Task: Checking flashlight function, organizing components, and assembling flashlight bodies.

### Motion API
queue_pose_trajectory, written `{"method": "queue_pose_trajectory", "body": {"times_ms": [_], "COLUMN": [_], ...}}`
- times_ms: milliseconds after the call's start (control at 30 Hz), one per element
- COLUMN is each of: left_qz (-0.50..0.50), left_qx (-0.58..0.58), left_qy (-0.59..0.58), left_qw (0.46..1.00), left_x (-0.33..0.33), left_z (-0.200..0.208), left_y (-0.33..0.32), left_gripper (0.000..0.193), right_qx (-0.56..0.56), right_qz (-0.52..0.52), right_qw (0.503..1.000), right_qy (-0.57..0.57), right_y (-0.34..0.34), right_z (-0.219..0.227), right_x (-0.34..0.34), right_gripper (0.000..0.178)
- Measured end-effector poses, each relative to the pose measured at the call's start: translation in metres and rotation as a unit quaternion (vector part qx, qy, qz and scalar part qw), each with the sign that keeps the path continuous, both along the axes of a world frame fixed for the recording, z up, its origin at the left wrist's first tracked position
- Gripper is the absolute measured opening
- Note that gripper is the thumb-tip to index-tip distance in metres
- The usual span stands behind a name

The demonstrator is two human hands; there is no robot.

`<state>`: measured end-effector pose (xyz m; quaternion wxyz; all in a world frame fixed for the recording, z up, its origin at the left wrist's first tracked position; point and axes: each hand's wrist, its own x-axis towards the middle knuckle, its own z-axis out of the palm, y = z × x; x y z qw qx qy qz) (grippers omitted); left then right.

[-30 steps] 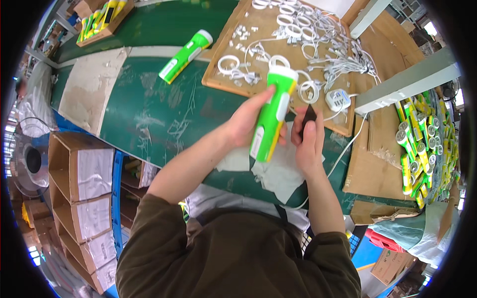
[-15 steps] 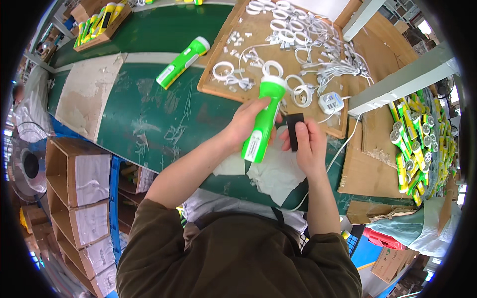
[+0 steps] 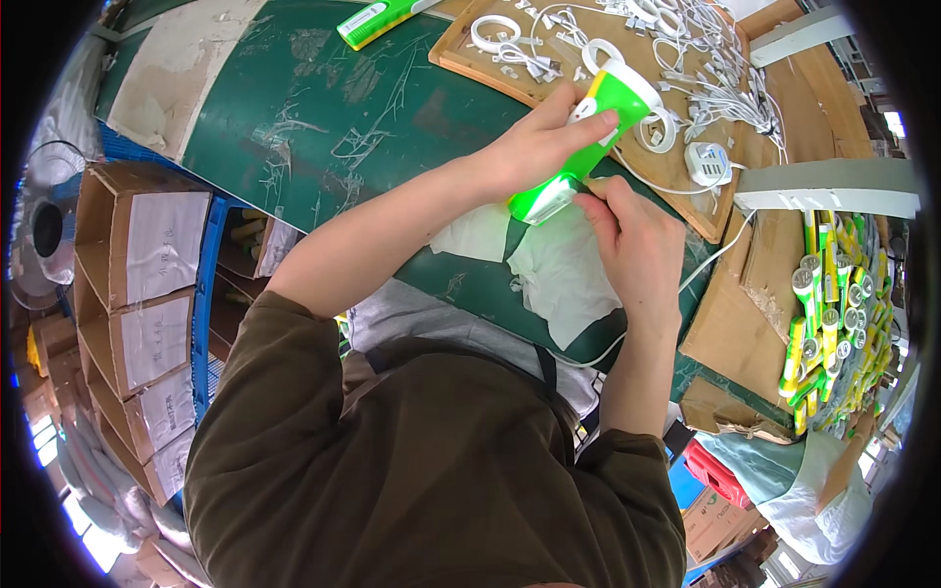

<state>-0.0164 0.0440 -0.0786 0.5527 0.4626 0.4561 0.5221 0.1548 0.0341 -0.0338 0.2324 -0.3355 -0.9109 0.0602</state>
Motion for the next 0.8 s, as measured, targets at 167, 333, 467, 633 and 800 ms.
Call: {"method": "queue_pose_trajectory", "body": {"times_ms": [167, 333, 467, 633, 800], "left_qz": [0.005, 0.078, 0.052, 0.011, 0.018], "left_qx": [-0.08, -0.12, -0.059, -0.102, -0.058], "left_qy": [-0.204, -0.274, -0.305, -0.321, -0.199], "left_qw": [0.976, 0.951, 0.949, 0.942, 0.978], "left_x": [-0.009, -0.012, -0.019, -0.007, 0.003], "left_z": [0.005, 0.021, 0.02, 0.011, 0.016], "left_y": [-0.001, -0.002, 0.002, -0.004, -0.007], "left_gripper": [0.047, 0.053, 0.056, 0.051, 0.038], "right_qx": [-0.068, -0.01, -0.041, -0.095, -0.269], "right_qz": [0.247, 0.253, 0.142, -0.032, -0.06], "right_qw": [0.967, 0.967, 0.981, 0.96, 0.906], "right_qy": [0.005, 0.026, 0.123, 0.262, 0.322], "right_y": [-0.005, -0.012, -0.02, -0.017, 0.0], "right_z": [0.015, -0.007, -0.016, -0.029, -0.024], "right_x": [0.002, -0.007, -0.018, -0.031, -0.026], "right_gripper": [0.022, 0.03, 0.044, 0.036, 0.036]}}
